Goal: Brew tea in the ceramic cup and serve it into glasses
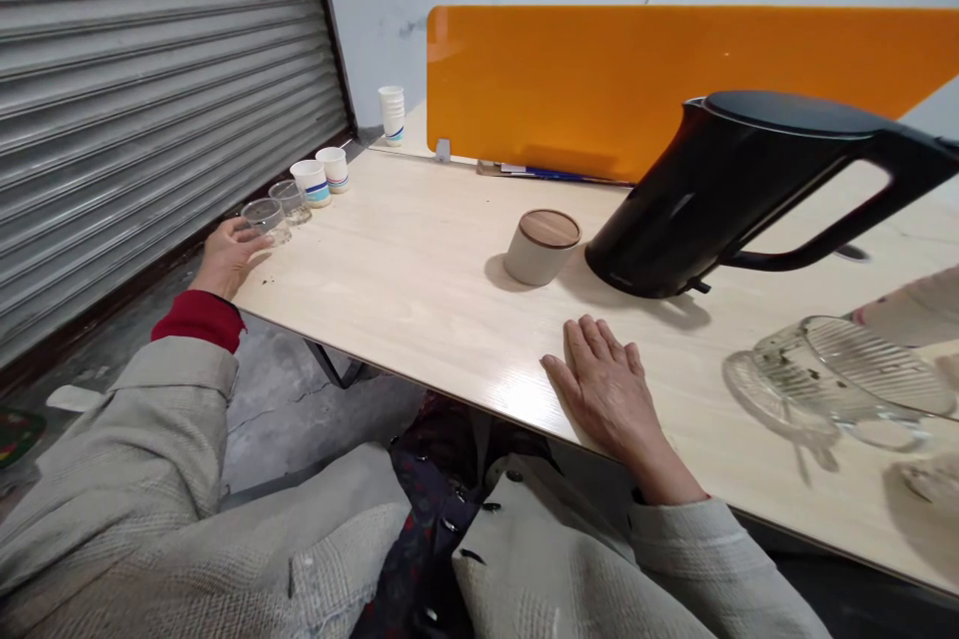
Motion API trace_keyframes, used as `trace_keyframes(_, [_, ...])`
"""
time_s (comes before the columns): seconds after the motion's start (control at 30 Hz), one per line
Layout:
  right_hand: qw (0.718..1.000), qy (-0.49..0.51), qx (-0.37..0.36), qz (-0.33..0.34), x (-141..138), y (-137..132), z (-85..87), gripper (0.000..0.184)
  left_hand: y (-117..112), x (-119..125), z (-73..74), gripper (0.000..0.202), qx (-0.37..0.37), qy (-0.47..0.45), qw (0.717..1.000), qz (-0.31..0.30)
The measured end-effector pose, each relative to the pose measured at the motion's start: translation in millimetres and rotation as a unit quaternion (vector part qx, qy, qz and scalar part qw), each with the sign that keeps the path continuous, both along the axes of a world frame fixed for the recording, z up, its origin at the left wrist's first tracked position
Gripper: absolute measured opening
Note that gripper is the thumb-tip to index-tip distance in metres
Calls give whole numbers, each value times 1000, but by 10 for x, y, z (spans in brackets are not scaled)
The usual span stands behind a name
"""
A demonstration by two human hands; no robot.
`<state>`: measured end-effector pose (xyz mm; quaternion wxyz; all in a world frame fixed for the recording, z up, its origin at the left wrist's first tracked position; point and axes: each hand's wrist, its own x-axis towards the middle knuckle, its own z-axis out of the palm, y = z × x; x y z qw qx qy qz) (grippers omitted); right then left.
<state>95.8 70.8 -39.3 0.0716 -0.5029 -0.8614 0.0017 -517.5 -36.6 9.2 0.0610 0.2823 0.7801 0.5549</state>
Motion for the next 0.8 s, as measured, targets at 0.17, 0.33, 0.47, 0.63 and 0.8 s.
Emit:
trace_keyframes(0.17, [1000, 2, 20, 5, 4, -4, -20, 71, -484, 111, 18, 46, -5, -2, 998, 69])
trace_keyframes(0.33, [1000, 2, 3, 1, -12, -30, 23, 75, -875, 432, -111, 24, -59, 99, 989, 91])
trace_keyframes(0.47, [1000, 10, 0, -2, -16, -36, 44, 76, -951, 719, -214, 26, -173, 252, 952, 19])
trace_keyframes(0.63, [1000, 16, -4, 4, -16, -21, 45, 76, -898, 877, -307, 30, -212, 280, 936, -11])
trace_keyframes(0.8, [1000, 18, -7, -5, -28, -21, 52, 76, -846, 947, -350, 34, -226, 276, 934, 0])
